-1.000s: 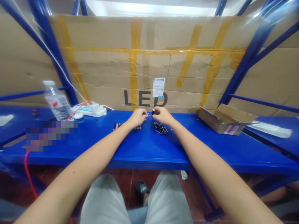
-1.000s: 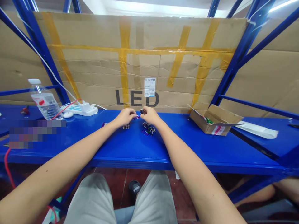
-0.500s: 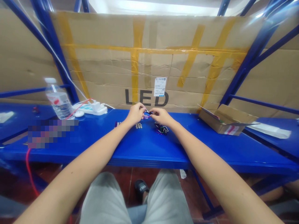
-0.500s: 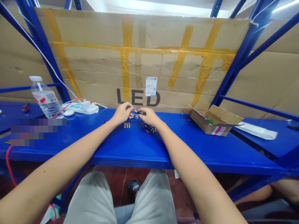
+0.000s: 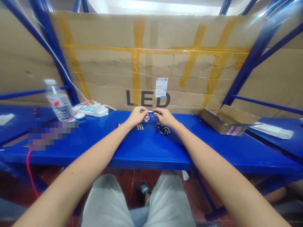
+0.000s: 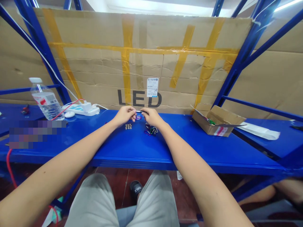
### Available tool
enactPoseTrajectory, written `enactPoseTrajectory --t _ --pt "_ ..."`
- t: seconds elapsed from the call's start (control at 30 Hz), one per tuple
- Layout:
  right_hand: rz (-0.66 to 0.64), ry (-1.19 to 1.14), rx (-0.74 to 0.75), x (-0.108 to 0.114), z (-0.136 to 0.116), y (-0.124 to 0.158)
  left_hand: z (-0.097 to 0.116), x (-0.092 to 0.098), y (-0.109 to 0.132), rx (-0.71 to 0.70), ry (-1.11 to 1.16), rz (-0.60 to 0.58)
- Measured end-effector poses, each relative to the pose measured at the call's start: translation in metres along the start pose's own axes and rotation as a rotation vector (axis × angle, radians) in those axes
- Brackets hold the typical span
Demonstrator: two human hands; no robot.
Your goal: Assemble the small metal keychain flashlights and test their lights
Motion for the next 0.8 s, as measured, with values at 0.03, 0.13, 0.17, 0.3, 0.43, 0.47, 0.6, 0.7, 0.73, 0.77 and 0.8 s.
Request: enactPoseTrajectory --t 0.03,0.13,0.17,0.3,0.43,0.47,0.6,0.7,0.73,0.77,0.8 --pt "-0.003 0.003 0.007 0.000 -0.002 0.001 -0.001 -0.001 0.001 0.029 0.040 0.010" --pt "0.005 0.031 0.043 0.001 -0.009 0.002 -0.004 -0.005 0.005 0.118 0.133 0.030" --pt "0.007 0.044 0.055 0.001 -0.011 0.003 -0.004 -0.006 0.006 0.143 0.156 0.032" --pt "0.028 0.074 0.086 0.002 -0.015 0.003 -0.006 -0.010 0.009 0.221 0.234 0.020" --pt "0.026 0.085 0.095 0.003 -0.017 0.004 -0.013 -0.010 0.011 0.296 0.333 0.051" --pt "0.025 0.089 0.095 0.003 -0.018 0.005 -0.015 -0.011 0.011 0.303 0.362 0.055" --pt "0.028 0.054 0.070 0.006 -0.021 0.007 -0.012 -0.014 0.009 0.240 0.387 0.046" --pt "0.025 -0.022 -0.004 0.007 -0.017 0.006 -0.004 -0.010 0.008 0.140 0.333 0.085" --pt "0.018 -0.047 -0.026 0.007 -0.016 0.006 -0.001 -0.009 0.008 0.103 0.314 0.095" --pt "0.003 -0.070 -0.044 0.006 -0.014 0.005 0.003 -0.008 0.008 0.066 0.292 0.097" --pt "-0.017 -0.094 -0.058 0.004 -0.013 0.005 0.007 -0.009 0.007 0.031 0.269 0.090"
Point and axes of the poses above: each hand's wrist, its own y-axis away from the middle knuckle, its own x-axis out of the back of the hand, z = x × y, the point moved 9 cm from there along -y, towards the middle knuckle, and after that the axes turned 10 degrees about -x, right-handed, at the moved point
